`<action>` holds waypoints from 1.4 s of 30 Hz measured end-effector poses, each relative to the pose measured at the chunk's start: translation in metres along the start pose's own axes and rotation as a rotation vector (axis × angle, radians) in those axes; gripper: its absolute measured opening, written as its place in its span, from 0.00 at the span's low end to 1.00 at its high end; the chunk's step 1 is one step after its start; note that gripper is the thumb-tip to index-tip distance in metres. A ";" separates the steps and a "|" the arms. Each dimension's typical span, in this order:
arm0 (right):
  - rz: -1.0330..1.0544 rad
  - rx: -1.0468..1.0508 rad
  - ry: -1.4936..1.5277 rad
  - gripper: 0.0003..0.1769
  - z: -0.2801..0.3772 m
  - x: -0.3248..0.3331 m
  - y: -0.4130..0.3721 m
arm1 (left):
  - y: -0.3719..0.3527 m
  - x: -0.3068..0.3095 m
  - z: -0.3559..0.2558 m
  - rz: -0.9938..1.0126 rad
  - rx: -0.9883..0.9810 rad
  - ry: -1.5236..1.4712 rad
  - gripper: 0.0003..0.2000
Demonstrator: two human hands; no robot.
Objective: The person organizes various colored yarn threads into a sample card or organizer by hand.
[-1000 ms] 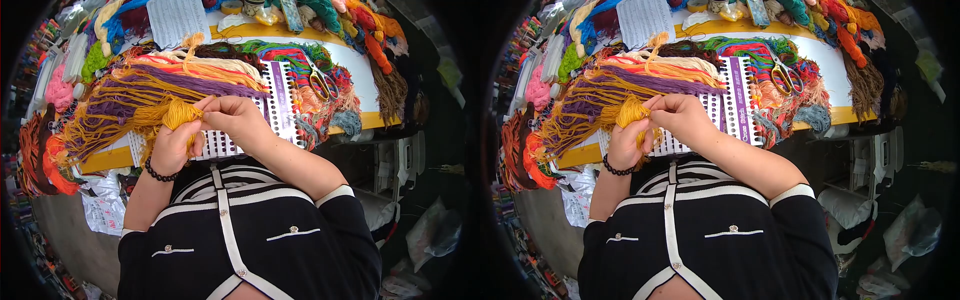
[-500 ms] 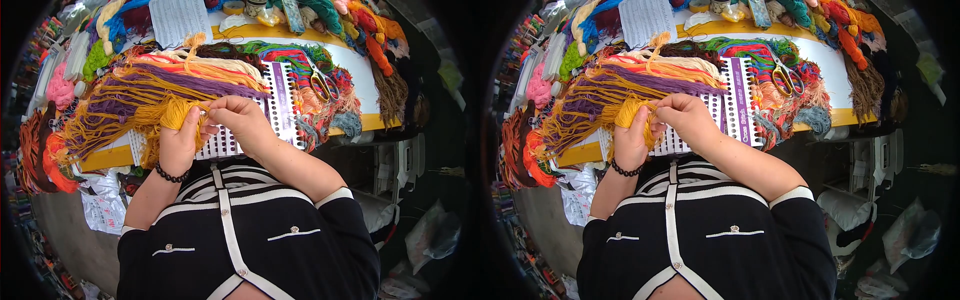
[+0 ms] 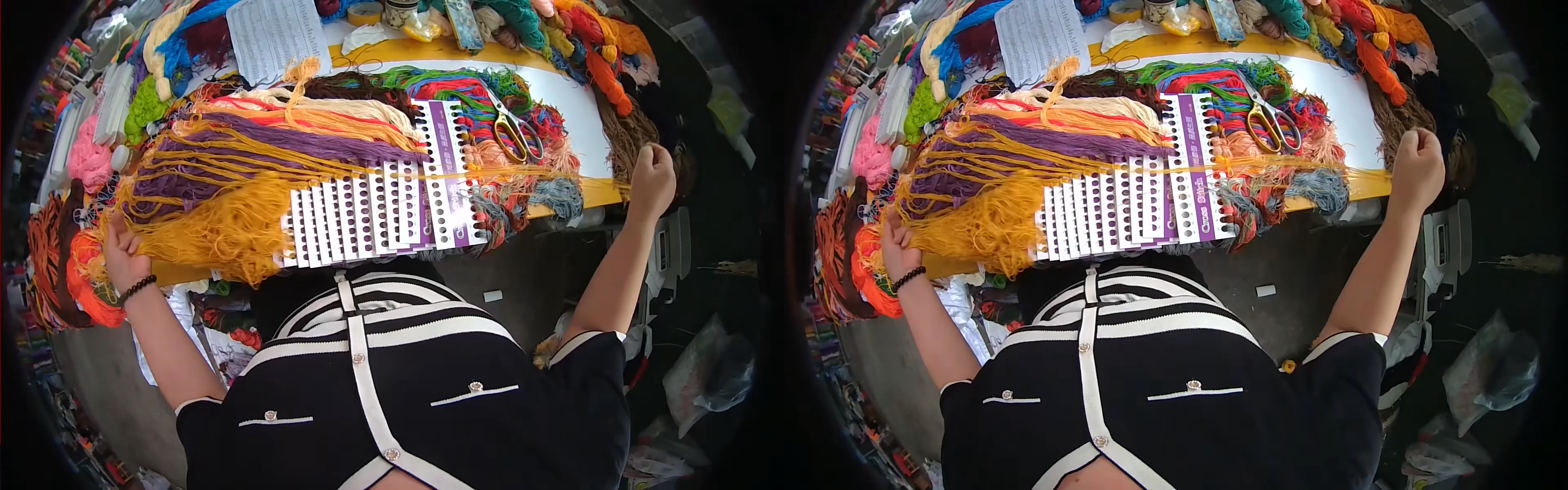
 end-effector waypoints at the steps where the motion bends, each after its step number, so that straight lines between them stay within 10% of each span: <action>1: -0.078 0.093 0.000 0.12 0.022 0.002 -0.010 | -0.015 -0.019 0.015 0.107 0.042 0.107 0.11; 4: 0.594 -0.056 0.592 0.13 0.088 -0.066 -0.076 | -0.077 -0.082 0.097 0.461 0.394 0.247 0.09; 7: 1.054 0.098 0.513 0.14 0.152 -0.116 -0.157 | -0.152 -0.126 0.176 0.682 0.776 0.535 0.11; 9: 1.106 0.164 0.451 0.13 0.166 -0.139 -0.185 | -0.174 -0.136 0.219 0.841 0.949 0.549 0.14; 22: 1.366 -0.258 0.502 0.14 0.158 -0.172 -0.197 | -0.194 -0.161 0.280 0.804 0.427 0.890 0.08; 28: 1.089 0.267 0.336 0.16 0.169 -0.164 -0.195 | -0.195 -0.164 0.278 0.838 0.319 1.029 0.06; 32: 1.269 -0.100 0.554 0.12 0.154 -0.168 -0.201 | -0.185 -0.167 0.259 0.939 -0.034 1.049 0.06; 35: 1.341 -0.283 0.700 0.09 0.149 -0.171 -0.206 | -0.197 -0.170 0.248 0.766 0.580 0.475 0.05; 39: 1.345 -0.496 0.908 0.05 0.151 -0.170 -0.205 | -0.208 -0.175 0.255 0.862 0.652 0.392 0.06; 42: 1.404 -0.711 1.068 0.04 0.151 -0.164 -0.199 | -0.205 -0.170 0.272 1.071 0.354 0.646 0.11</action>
Point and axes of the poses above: each hand's wrist, its own y-axis towards the middle knuckle, its own x-axis out of the back of the hand, z = x × y, the point moved 4 cm from there along y, towards the middle knuckle, and after that the axes turned 4 degrees about -z, right-handed, at the moved point
